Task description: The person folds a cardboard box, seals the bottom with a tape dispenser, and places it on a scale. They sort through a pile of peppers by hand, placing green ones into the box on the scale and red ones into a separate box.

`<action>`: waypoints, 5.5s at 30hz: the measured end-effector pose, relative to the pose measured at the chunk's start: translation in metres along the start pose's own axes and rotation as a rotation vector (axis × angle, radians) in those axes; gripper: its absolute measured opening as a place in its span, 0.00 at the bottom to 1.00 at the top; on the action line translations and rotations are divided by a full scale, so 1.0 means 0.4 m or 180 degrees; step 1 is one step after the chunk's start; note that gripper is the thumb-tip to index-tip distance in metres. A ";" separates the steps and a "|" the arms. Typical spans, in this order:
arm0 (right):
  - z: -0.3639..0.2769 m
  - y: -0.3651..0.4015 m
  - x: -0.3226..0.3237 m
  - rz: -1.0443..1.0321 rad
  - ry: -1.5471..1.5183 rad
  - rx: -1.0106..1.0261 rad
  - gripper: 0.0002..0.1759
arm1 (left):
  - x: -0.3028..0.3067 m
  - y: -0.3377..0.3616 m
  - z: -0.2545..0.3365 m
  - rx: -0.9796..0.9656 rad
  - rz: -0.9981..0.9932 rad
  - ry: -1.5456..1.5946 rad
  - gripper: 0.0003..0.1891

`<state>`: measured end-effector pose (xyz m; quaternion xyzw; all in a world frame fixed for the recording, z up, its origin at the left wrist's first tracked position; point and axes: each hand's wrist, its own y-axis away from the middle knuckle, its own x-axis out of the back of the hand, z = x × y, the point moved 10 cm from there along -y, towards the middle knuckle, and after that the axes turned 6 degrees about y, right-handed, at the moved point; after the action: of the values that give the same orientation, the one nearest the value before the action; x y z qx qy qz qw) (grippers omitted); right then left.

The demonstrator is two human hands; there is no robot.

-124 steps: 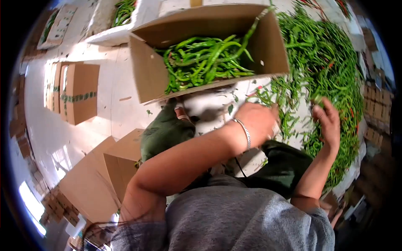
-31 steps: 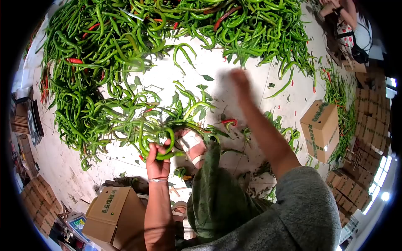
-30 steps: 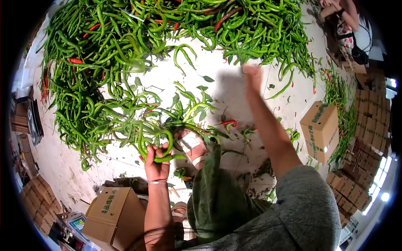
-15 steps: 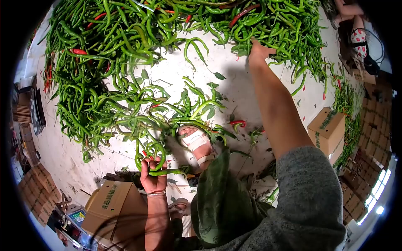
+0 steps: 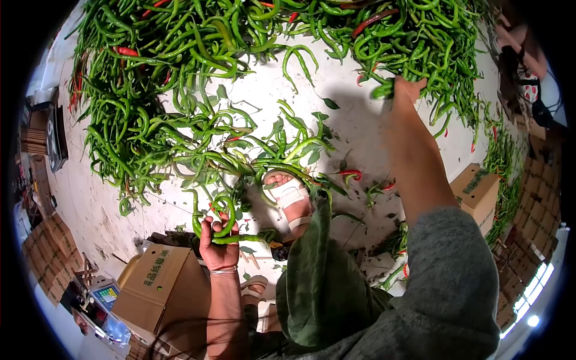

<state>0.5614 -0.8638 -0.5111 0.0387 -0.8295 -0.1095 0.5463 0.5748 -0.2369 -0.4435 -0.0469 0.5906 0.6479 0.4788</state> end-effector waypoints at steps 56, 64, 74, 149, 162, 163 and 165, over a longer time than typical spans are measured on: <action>-0.380 1.364 0.596 -0.3659 -0.1959 0.5300 0.42 | -0.507 0.307 0.109 -0.0401 -0.2005 0.0643 0.27; -0.339 1.888 0.900 -0.4185 -0.2134 0.6762 0.42 | -0.378 0.681 0.483 -0.1783 -0.1709 0.0677 0.12; -0.056 2.366 0.698 -0.7716 -0.2535 0.2835 0.39 | 0.018 1.019 0.844 -0.2519 -0.0858 0.0207 0.14; 0.557 2.642 0.343 -0.4413 0.3291 0.9793 0.21 | 0.092 0.789 0.192 -0.0256 -0.2035 -0.7489 0.23; 0.363 2.519 0.298 -0.2939 0.5637 0.8916 0.20 | 0.090 0.815 0.240 -0.0467 -0.1652 -0.7180 0.22; 0.366 2.531 0.314 -0.3594 0.5376 0.8922 0.22 | 0.091 0.805 0.226 -0.0494 -0.1669 -0.7267 0.22; 0.327 2.582 0.309 -0.3797 0.5227 0.8700 0.22 | 0.086 0.804 0.217 -0.0543 -0.1688 -0.7364 0.22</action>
<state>0.4497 0.1366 -0.2186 -0.7702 -0.2962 -0.5033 -0.2563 0.3828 -0.0970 -0.2074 0.4132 -0.2653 0.2235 0.8419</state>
